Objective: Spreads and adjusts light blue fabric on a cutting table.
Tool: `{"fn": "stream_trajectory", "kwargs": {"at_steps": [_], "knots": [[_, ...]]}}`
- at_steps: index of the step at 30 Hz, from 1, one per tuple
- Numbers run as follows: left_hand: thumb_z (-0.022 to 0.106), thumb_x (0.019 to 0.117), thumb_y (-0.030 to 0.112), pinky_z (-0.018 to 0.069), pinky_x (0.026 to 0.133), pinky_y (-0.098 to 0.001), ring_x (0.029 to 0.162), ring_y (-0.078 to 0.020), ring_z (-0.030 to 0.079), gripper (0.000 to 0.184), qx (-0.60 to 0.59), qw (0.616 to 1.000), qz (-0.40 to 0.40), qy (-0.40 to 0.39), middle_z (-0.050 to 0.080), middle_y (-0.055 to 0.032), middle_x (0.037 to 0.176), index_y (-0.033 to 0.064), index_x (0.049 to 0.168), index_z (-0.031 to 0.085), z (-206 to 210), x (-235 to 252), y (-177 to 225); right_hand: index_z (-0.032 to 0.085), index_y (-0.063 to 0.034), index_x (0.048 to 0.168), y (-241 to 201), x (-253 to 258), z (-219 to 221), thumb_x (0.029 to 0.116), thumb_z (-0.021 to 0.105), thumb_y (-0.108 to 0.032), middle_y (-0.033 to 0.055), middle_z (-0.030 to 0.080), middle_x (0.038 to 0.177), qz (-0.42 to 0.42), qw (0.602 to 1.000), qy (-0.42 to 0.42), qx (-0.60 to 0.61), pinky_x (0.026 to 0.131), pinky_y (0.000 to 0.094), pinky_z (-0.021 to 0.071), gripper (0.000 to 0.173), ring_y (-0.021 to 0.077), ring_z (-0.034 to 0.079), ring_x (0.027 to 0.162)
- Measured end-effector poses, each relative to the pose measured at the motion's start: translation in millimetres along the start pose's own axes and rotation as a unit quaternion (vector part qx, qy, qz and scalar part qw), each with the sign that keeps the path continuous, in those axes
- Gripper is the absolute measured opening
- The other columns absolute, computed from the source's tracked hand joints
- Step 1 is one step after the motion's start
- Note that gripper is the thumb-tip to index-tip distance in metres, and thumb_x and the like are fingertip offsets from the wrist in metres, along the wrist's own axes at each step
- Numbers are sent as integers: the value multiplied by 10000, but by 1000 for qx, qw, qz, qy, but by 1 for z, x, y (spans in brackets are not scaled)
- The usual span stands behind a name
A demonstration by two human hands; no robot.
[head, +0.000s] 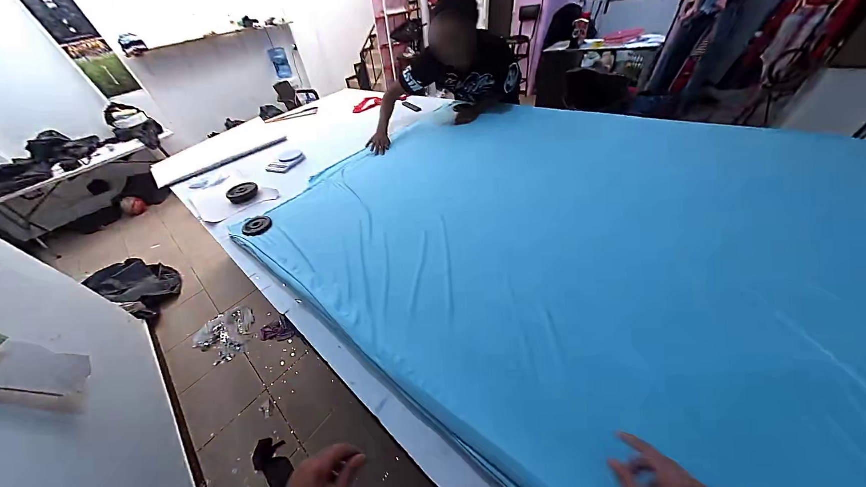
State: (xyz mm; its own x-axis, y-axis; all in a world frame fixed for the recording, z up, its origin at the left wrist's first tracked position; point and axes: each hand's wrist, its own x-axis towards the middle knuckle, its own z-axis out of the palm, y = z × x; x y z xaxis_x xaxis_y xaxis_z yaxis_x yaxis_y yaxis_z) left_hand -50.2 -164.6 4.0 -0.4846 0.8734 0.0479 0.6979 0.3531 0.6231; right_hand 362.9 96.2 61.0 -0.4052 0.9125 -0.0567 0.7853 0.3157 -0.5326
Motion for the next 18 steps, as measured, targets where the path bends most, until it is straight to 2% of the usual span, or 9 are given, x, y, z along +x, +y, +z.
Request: {"fn": "stream_trajectory", "kwargs": {"at_steps": [1, 3, 6, 9, 11, 13, 16, 18], "knots": [[626, 1011, 368, 652, 770, -406, 849, -154, 757, 295, 18, 1000, -5, 22, 776, -35, 993, 129, 1091, 780, -30, 14, -37, 668, -41, 1322, -48, 26, 40, 998, 638, -330, 154, 741, 999, -80, 996, -6, 31, 760, 548, 590, 435, 323, 715, 842], [659, 991, 275, 643, 799, -433, 882, -192, 754, 243, 42, 997, -27, 53, 768, -73, 1042, 97, 1117, 768, -97, 49, -104, 744, -111, 1204, -151, 69, 118, 962, 669, -290, 77, 744, 971, -173, 983, -11, 62, 714, 469, 610, 310, 237, 714, 799], [675, 971, 166, 633, 858, -448, 937, -212, 755, 197, 46, 993, -68, 81, 760, -88, 1094, 77, 1130, 751, -182, 90, -172, 764, -148, 1146, -285, 114, 199, 967, 650, -307, 39, 740, 1022, -216, 971, -52, 83, 780, 421, 611, 265, 195, 715, 875], [682, 957, 99, 612, 905, -466, 969, -229, 749, 184, 68, 994, -50, 75, 761, -93, 1096, 75, 1123, 757, -251, 152, -217, 752, -141, 1158, -392, 160, 243, 990, 605, -313, 48, 733, 1082, -219, 968, -98, 79, 863, 427, 590, 281, 205, 708, 970], [668, 970, 87, 581, 950, -497, 1033, -265, 727, 193, 106, 993, -33, 40, 751, -112, 1127, 81, 1139, 759, -282, 210, -237, 740, -135, 1180, -444, 192, 264, 1003, 580, -308, 65, 723, 1127, -207, 968, -126, 60, 918, 459, 566, 295, 233, 690, 1050], [647, 983, 52, 523, 1038, -510, 1146, -307, 685, 231, 148, 988, -32, -13, 724, -143, 1211, 76, 1190, 748, -302, 279, -244, 718, -131, 1226, -482, 229, 288, 1013, 571, -300, 86, 700, 1206, -177, 974, -139, 25, 973, 488, 537, 309, 268, 649, 1169], [581, 1001, 13, 434, 1147, -494, 1324, -318, 583, 350, 217, 970, -10, -105, 645, -134, 1383, 109, 1318, 694, -302, 388, -267, 656, -118, 1343, -506, 278, 325, 997, 618, -304, 146, 643, 1323, -108, 980, -163, -34, 1013, 542, 509, 394, 353, 578, 1274], [588, 1001, 25, 392, 1186, -487, 1381, -324, 531, 380, 243, 957, 51, -151, 615, -138, 1428, 123, 1358, 675, -290, 458, -305, 673, -99, 1311, -510, 301, 346, 994, 629, -288, 173, 654, 1295, -79, 980, -178, -41, 1000, 572, 506, 371, 382, 589, 1253]]}}
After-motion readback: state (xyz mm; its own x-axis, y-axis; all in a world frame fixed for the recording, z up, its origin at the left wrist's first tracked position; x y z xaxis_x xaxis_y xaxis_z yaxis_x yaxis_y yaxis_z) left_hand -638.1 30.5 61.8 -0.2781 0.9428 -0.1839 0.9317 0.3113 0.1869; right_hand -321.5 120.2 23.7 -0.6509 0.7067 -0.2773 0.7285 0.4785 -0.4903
